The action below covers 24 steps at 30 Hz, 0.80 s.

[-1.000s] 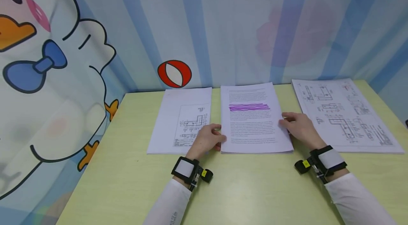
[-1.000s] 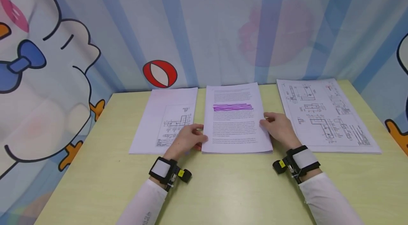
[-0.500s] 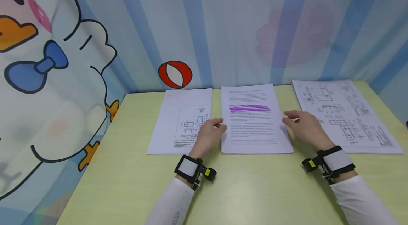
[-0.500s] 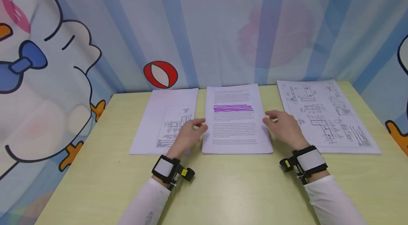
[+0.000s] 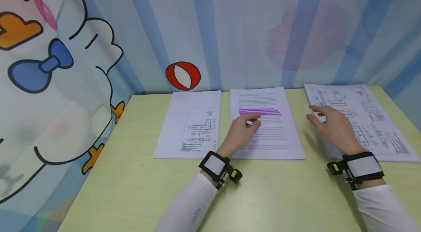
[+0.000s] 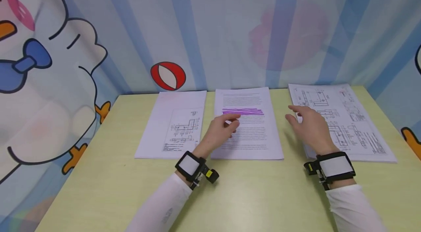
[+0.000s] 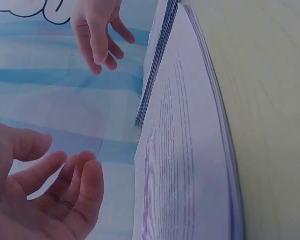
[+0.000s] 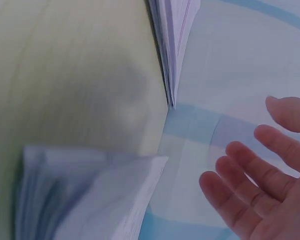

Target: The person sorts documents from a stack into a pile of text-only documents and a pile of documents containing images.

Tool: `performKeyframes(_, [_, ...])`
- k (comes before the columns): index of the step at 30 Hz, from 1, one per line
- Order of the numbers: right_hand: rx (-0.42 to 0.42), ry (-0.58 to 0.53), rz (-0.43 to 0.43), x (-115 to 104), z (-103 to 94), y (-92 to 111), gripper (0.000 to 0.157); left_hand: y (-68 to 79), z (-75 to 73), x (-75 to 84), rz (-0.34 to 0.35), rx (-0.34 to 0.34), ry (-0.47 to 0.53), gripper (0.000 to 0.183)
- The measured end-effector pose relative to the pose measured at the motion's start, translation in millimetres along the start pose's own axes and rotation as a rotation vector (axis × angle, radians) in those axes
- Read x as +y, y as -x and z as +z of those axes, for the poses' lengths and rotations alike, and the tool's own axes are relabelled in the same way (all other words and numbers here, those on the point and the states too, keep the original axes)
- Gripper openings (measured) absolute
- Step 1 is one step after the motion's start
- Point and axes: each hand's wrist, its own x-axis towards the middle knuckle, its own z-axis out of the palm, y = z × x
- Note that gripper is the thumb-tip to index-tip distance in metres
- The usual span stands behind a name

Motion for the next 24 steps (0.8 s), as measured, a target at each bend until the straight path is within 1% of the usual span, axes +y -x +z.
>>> performKeyframes(2, [0.018,0.015,-0.013,5.4,-3.0,0.5,0.046,-4.0,7.8,5.4,0.024,-0.009,-0.007,0.033])
performKeyframes(6, [0.041,0.018,-0.011,14.8,-10.4,1.4,0.051,-10.9,23.4,17.7,0.050,-0.039,-0.004,0.033])
performKeyframes(9, [0.052,0.007,0.009,21.3,-16.5,1.6,0.055,-15.8,35.6,27.3,0.057,-0.062,-0.007,0.033])
performKeyframes(12, [0.054,0.012,0.041,29.0,-21.9,1.6,0.061,-21.3,49.5,34.3,0.064,-0.094,-0.047,0.034])
performKeyframes(14, [0.033,0.039,0.073,35.0,-25.4,1.9,0.068,-24.5,58.8,37.7,0.073,-0.130,-0.094,0.034])
performKeyframes(17, [-0.018,0.090,0.124,45.9,-29.6,3.2,0.079,-27.2,71.5,42.6,0.077,-0.197,-0.130,0.034])
performKeyframes(20, [-0.066,0.120,0.163,58.7,-33.0,5.4,0.087,-27.1,82.7,47.8,0.058,-0.245,-0.123,0.034])
performKeyframes(24, [-0.098,0.141,0.216,75.2,-36.0,7.7,0.092,-24.8,97.7,52.2,0.018,-0.261,-0.098,0.033])
